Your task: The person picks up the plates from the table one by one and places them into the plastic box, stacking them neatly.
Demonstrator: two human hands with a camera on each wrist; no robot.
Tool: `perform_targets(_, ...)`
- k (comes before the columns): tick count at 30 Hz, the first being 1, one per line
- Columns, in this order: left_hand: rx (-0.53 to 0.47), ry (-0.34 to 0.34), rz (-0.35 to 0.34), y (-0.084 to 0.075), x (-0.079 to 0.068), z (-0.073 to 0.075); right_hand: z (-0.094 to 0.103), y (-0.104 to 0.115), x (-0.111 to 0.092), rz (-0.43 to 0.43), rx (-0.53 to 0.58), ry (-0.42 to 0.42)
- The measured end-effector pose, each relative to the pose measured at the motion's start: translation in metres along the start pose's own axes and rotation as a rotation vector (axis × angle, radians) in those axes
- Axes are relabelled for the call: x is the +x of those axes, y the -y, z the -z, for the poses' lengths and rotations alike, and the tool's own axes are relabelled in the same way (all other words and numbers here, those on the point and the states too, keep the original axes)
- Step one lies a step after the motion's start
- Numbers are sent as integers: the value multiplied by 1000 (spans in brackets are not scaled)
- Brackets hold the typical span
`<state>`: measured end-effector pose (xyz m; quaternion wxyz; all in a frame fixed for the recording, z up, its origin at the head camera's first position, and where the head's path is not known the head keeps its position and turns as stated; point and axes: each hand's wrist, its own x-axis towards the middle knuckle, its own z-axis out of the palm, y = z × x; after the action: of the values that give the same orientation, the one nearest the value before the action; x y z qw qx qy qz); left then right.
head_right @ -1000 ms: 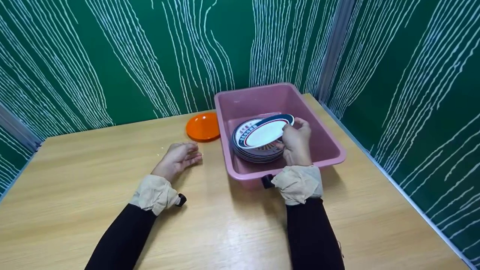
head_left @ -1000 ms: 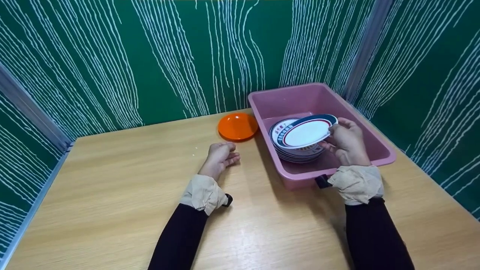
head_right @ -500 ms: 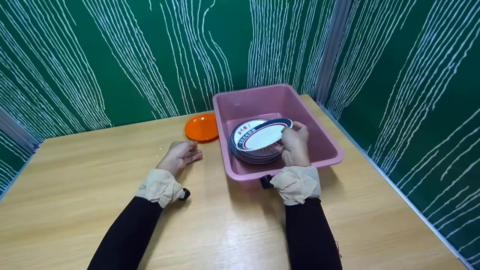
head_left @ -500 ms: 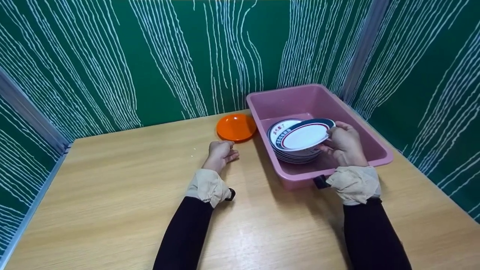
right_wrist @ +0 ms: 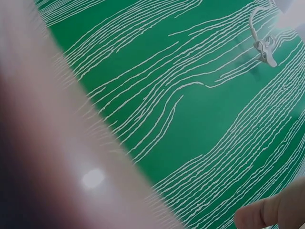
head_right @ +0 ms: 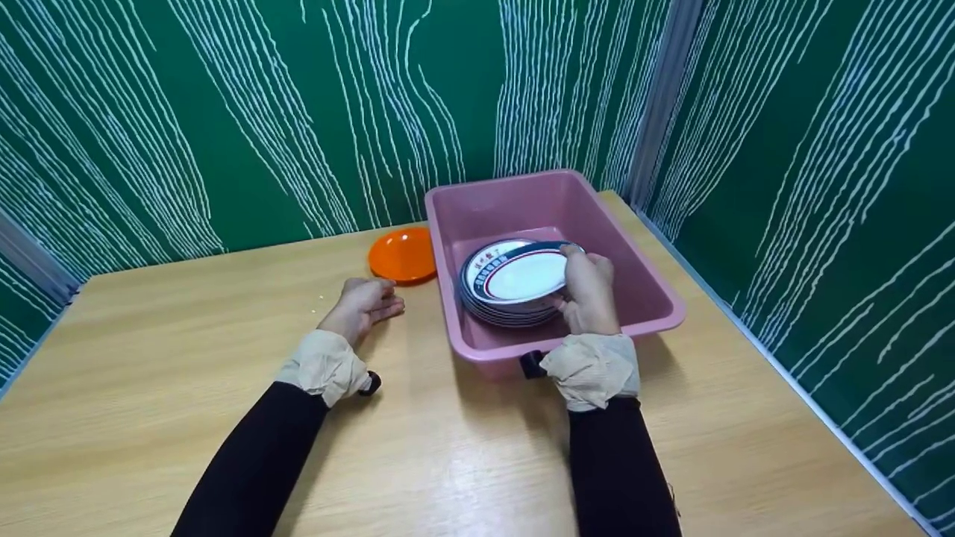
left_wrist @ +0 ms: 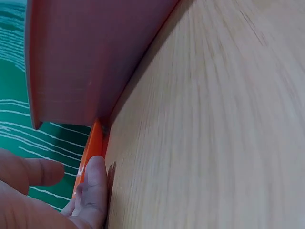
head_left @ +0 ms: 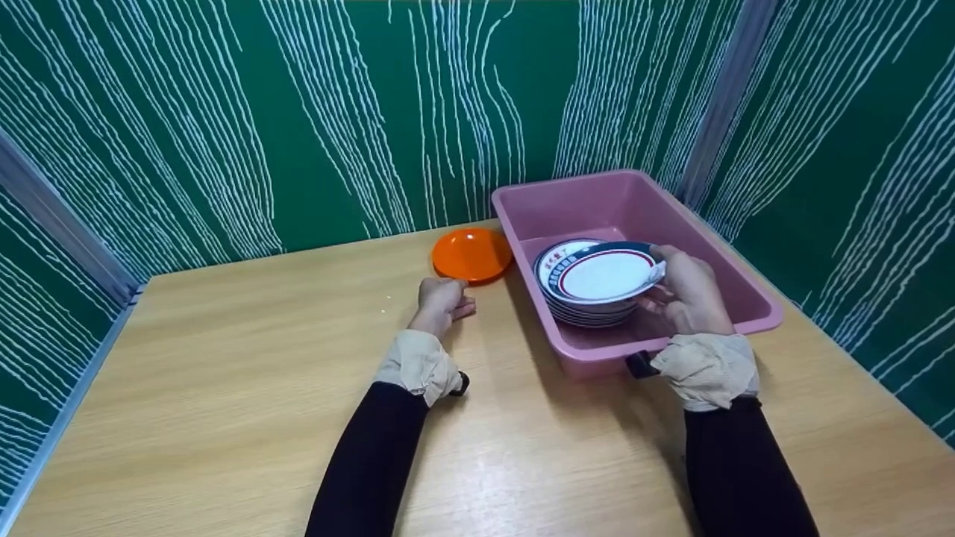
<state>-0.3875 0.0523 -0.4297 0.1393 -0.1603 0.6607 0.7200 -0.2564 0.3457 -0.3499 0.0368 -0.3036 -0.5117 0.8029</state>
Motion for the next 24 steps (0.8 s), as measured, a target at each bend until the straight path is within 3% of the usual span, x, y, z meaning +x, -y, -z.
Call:
perform_targets(7, 51, -111, -1, -6, 4, -15, 3, 4, 3, -20, -25, -40)
perform_targets(13, 74, -162, -11, -8, 11, -18, 5, 5, 1, -17, 0, -35)
perform_targets(20, 99, -168, 8, -11, 20, -16, 5, 2, -1, 1, 150, 42)
perform_targets(24, 164, -189, 21, -10, 21, -15, 3, 0, -1, -28, 238, 61)
